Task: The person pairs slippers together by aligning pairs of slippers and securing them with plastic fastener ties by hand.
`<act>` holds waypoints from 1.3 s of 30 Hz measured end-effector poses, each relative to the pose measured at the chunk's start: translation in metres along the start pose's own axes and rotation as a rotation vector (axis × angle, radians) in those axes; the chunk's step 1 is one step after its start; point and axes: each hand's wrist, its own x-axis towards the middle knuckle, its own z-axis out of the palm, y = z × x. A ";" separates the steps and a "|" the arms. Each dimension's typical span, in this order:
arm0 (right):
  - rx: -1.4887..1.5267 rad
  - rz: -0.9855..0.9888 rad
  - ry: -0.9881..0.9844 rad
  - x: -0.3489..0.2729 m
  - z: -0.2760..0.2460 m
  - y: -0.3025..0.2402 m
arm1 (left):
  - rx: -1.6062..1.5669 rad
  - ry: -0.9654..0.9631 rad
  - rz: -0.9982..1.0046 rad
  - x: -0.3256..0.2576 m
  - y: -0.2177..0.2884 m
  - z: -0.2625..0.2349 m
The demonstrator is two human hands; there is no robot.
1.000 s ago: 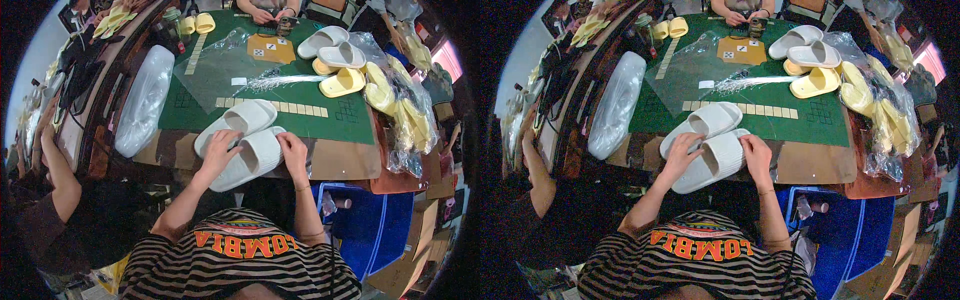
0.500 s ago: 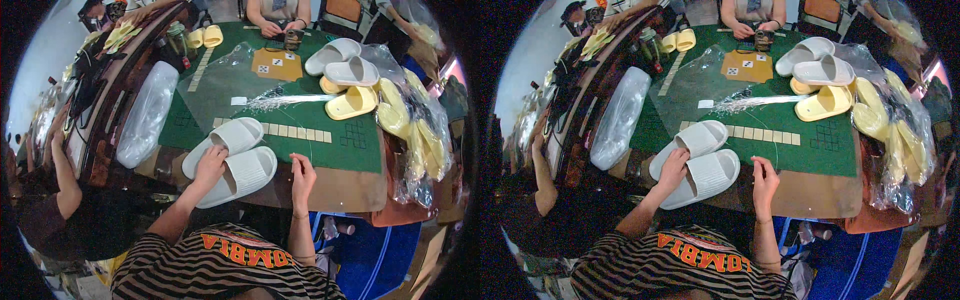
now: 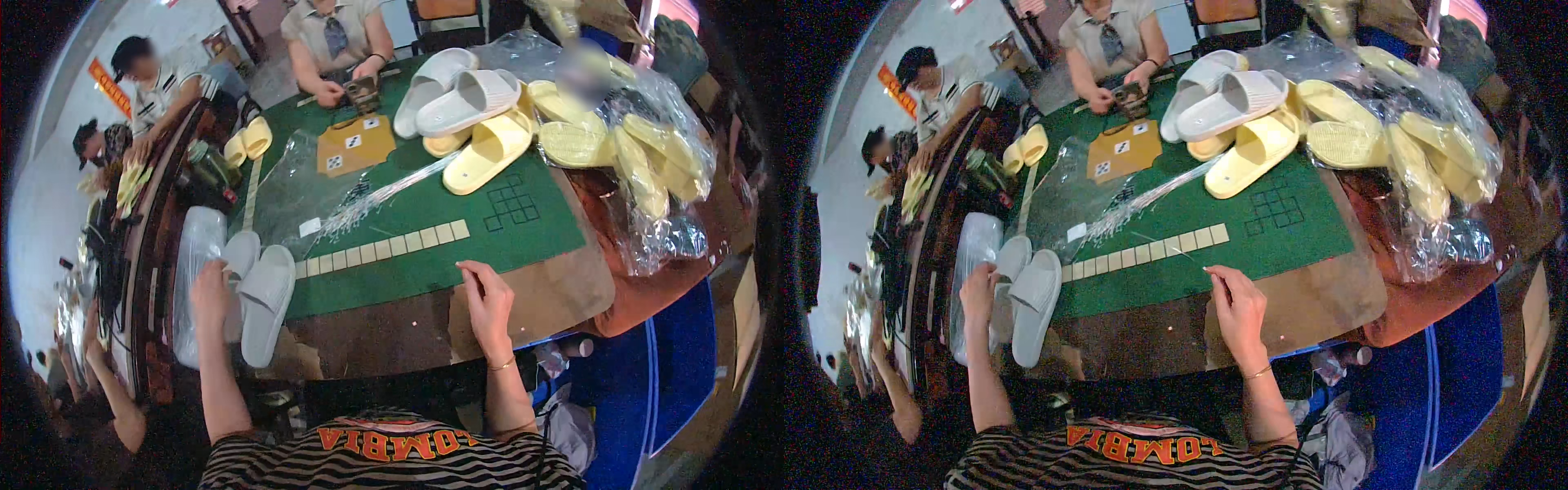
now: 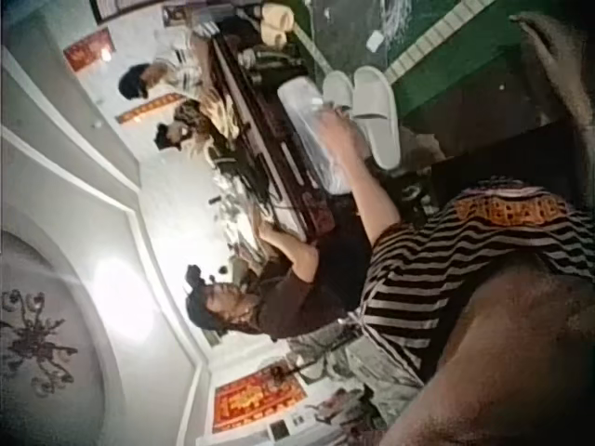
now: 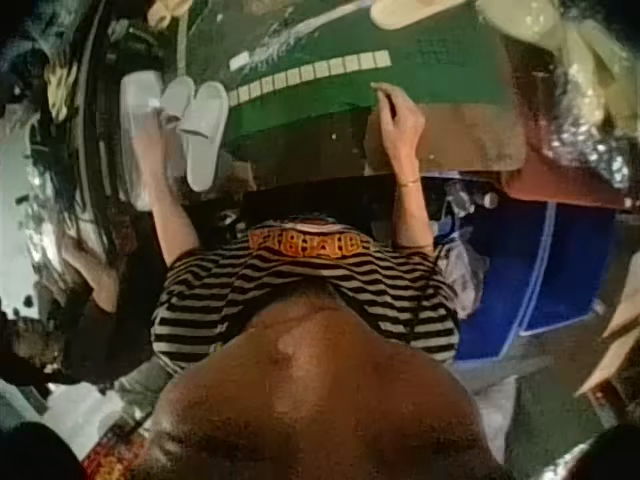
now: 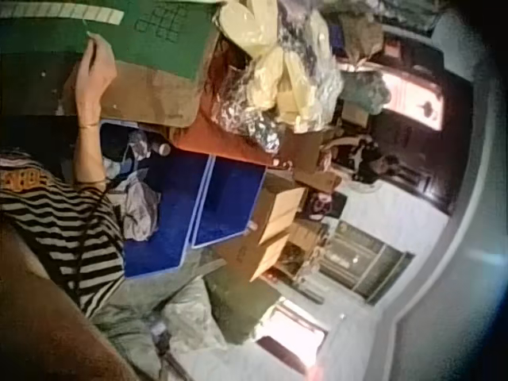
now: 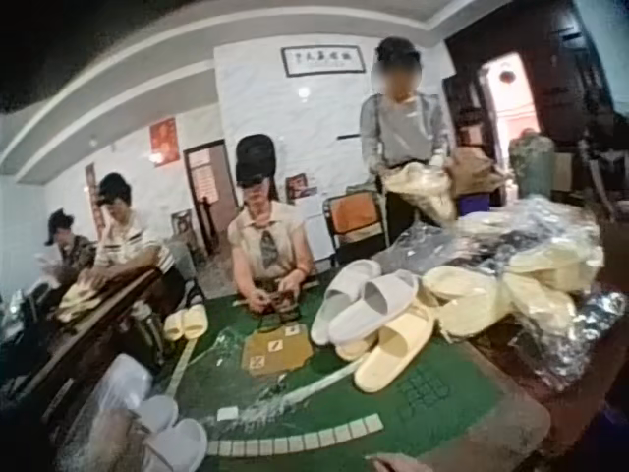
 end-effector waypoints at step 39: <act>-0.130 0.246 0.306 -0.012 -0.008 0.061 | -1.729 -0.791 -0.160 -0.114 0.034 0.040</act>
